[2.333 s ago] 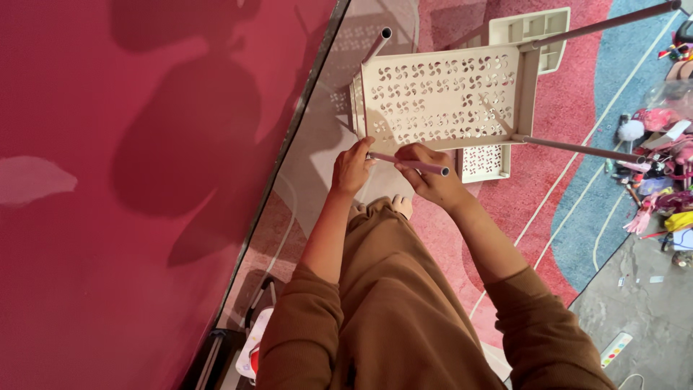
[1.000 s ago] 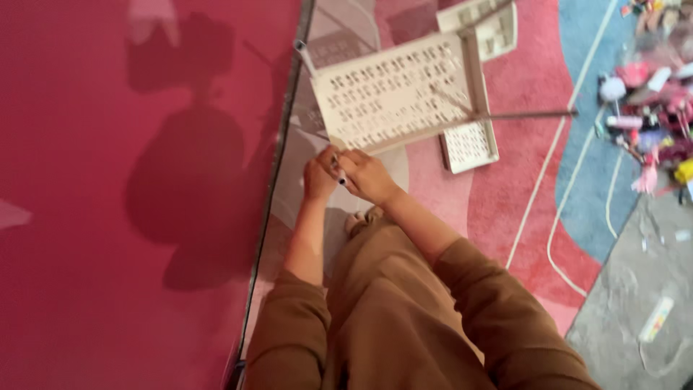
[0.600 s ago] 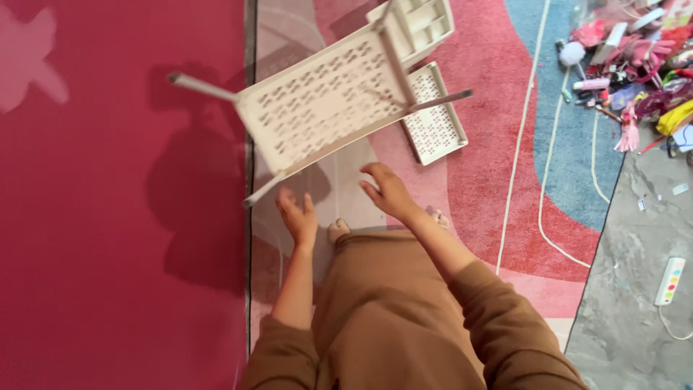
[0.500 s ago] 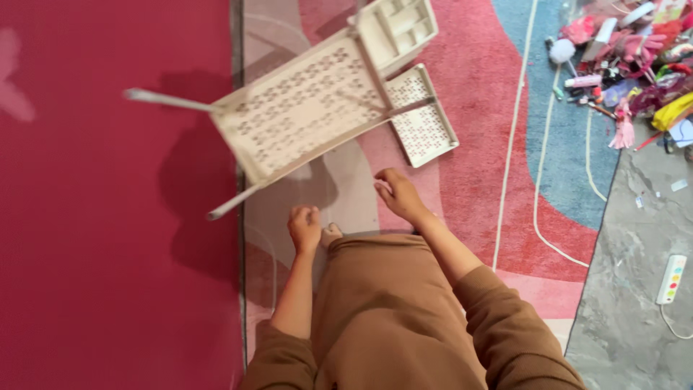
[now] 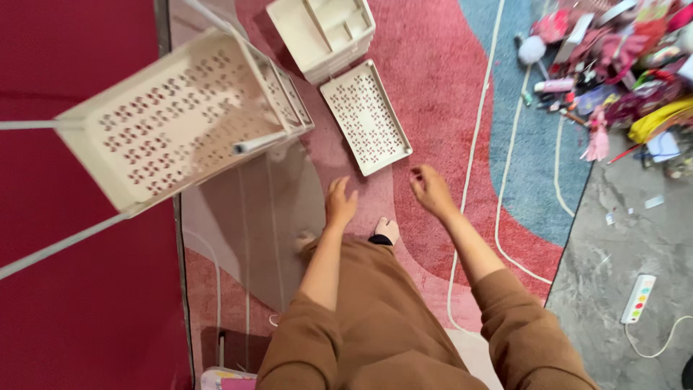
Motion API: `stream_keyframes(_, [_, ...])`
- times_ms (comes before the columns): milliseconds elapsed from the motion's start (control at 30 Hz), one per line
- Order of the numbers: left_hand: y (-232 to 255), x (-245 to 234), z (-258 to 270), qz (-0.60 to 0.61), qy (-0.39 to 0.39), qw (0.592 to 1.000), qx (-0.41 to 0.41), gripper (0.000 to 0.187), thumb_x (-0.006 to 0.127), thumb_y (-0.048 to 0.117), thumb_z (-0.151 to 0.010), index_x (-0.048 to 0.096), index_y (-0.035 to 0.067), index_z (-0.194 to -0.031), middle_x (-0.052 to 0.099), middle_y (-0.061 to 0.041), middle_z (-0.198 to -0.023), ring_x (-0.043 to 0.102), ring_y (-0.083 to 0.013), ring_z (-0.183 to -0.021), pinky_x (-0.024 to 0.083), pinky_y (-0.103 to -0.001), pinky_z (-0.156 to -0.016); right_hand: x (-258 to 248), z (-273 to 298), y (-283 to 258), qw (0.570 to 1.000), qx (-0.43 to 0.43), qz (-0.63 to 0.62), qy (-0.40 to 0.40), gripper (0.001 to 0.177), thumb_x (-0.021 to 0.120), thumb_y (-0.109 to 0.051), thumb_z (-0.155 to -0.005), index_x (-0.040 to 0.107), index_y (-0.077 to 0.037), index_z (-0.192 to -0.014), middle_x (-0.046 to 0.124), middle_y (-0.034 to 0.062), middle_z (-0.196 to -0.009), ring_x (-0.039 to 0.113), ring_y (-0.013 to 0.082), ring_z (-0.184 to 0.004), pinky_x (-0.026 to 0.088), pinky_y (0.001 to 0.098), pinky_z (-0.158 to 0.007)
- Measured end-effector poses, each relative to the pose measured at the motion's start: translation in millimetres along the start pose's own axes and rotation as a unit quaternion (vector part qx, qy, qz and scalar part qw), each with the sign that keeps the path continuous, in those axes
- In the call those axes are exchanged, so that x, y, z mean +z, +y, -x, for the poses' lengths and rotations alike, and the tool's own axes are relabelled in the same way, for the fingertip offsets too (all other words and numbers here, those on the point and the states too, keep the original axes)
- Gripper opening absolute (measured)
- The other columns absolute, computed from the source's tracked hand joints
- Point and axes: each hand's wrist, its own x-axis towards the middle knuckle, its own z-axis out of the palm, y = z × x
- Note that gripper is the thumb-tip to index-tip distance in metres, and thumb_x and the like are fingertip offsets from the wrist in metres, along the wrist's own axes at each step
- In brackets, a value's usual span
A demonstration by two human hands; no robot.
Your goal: The person assembles a white plastic storage unit by inserting metal rods into perforated panels and stacking the trays. They then add clear plastic drawers to the top section and place the completed unit against a pink wall.
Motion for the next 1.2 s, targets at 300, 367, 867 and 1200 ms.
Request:
stream_keyframes(300, [-59.1, 82.4, -67.7, -0.035, -0.060, 0.997, -0.013, 0.055, 0.076, 0.017, -0.083, 0.060, 0.007, -0.135, 0.059, -0.018, -0.139, 0.055, -0.0372, -0.129, 0.045, -0.044, -0.108, 67.1, -50.1, 115.2, 0.995, 0.031, -0.089, 0.018, 0.036, 0.066, -0.014, -0.093, 0.060, -0.001, -0.126, 0.069, 0.0217, -0.115, 0.069, 0.0340, -0.103, 0.057, 0.0426, -0.086])
stream_keyframes(367, [-88.9, 101.0, -86.9, -0.054, -0.077, 0.995, -0.031, 0.055, 0.076, 0.020, -0.084, 0.060, 0.009, -0.136, 0.059, -0.018, -0.139, 0.056, -0.0366, -0.129, 0.046, -0.044, -0.108, 94.6, -61.8, 143.9, 0.994, 0.038, -0.097, 0.013, 0.038, 0.066, -0.013, -0.093, 0.060, -0.001, -0.128, 0.069, 0.0219, -0.116, 0.069, 0.0341, -0.103, 0.057, 0.0425, -0.086])
stream_keyframes(867, [-238.7, 218.3, -181.5, -0.163, -0.229, 0.950, -0.137, 0.061, 0.069, 0.029, -0.085, 0.053, 0.012, -0.142, 0.049, -0.017, -0.148, 0.051, -0.0381, -0.133, 0.046, -0.049, -0.105, 259.0, -111.0, 310.3, 0.973, 0.153, -0.039, -0.166, 0.049, 0.064, -0.033, -0.095, 0.055, -0.010, -0.136, 0.066, 0.0262, -0.125, 0.062, 0.0431, -0.118, 0.050, 0.0475, -0.100])
stream_keyframes(1200, [-91.8, 169.5, -131.7, -0.197, -0.232, 0.953, 0.005, 0.022, 0.059, 0.021, -0.090, 0.073, 0.011, -0.105, 0.072, -0.020, -0.111, 0.069, -0.0437, -0.104, 0.054, -0.052, -0.095, 165.2, -64.9, 256.1, 0.972, 0.125, 0.015, 0.197, 0.019, 0.069, -0.023, -0.086, 0.072, -0.004, -0.088, 0.070, 0.0199, -0.077, 0.072, 0.0322, -0.070, 0.055, 0.0429, -0.064])
